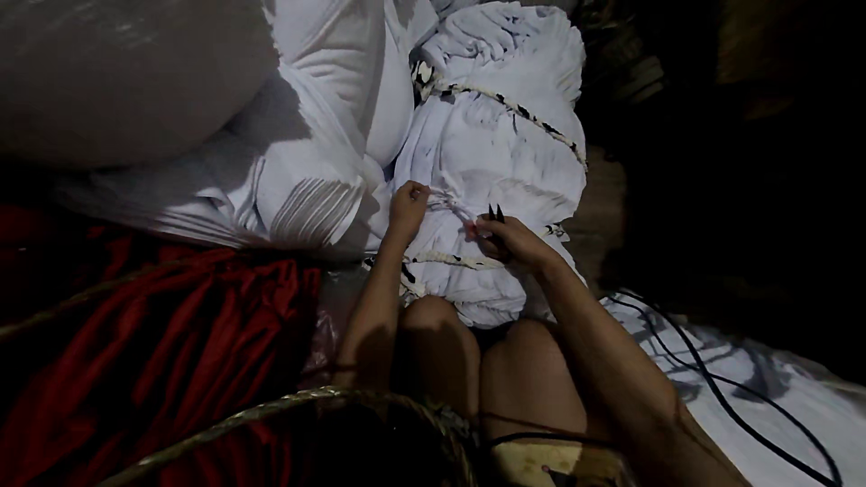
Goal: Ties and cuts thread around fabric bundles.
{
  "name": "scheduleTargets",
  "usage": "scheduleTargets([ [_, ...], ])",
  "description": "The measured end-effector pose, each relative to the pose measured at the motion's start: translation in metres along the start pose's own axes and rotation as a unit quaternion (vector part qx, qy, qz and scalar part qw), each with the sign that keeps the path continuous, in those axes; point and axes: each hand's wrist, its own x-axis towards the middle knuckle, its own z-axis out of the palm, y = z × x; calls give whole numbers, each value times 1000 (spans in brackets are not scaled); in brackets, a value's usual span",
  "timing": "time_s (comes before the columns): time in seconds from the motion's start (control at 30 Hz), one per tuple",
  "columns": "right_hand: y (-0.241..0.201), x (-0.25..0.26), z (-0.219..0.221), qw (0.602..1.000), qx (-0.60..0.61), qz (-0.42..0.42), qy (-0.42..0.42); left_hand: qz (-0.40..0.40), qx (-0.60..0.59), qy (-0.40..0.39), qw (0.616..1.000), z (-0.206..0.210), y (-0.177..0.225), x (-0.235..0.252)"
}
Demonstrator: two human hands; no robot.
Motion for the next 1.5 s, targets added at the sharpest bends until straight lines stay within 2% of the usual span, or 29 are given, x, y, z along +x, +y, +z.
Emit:
scheduleTargets([
  [0.1,-10,7,14,993,-100,-5,64,-49,-24,-15,998,-1,10,-13],
  [0.2,-6,-8,20,986,-155,-54,42,-38,-16,-62,997,-4,13,-19],
  [0.33,6,-15,2,996,-85,-10,22,-5,22,-96,995,-10,2,-16],
  [0.43,-13,3,9,986,-156,25,45,26,29,-130,991,-4,-1,-14],
  [0.53,-23,0,17,965,-248,-54,58,56,26,-135,989,3,-1,-10],
  [0.6,-16,-18,17,960,-266,-87,20,65,30,-129,989,6,1,-9],
  [0.7,-4,-37,11,968,-239,-70,-5,86,46,-138,986,9,-1,-6],
  [0.8,-10,-26,6,970,-240,-38,24,95,36,-132,986,12,-5,-6],
  [0.9,-18,-17,4,965,-236,-90,72,87,27,-132,987,12,-1,-6],
  [1.0,-13,-38,10,975,-178,-126,48,90,27,-142,985,10,-2,-7],
  [1.1,0,-53,9,987,-119,-107,13,94,23,-141,985,9,-4,-9],
  [1.23,-13,-43,-4,983,-175,-57,30,103,24,-136,985,10,-5,-6],
  [1.3,-20,-44,2,969,-221,-96,49,98,25,-133,986,10,0,-6],
  [1.37,-22,-54,12,961,-235,-141,17,91,25,-132,987,9,2,-7],
  [1.5,-20,-74,9,968,-130,-204,-62,111,18,-131,985,8,-10,-6],
])
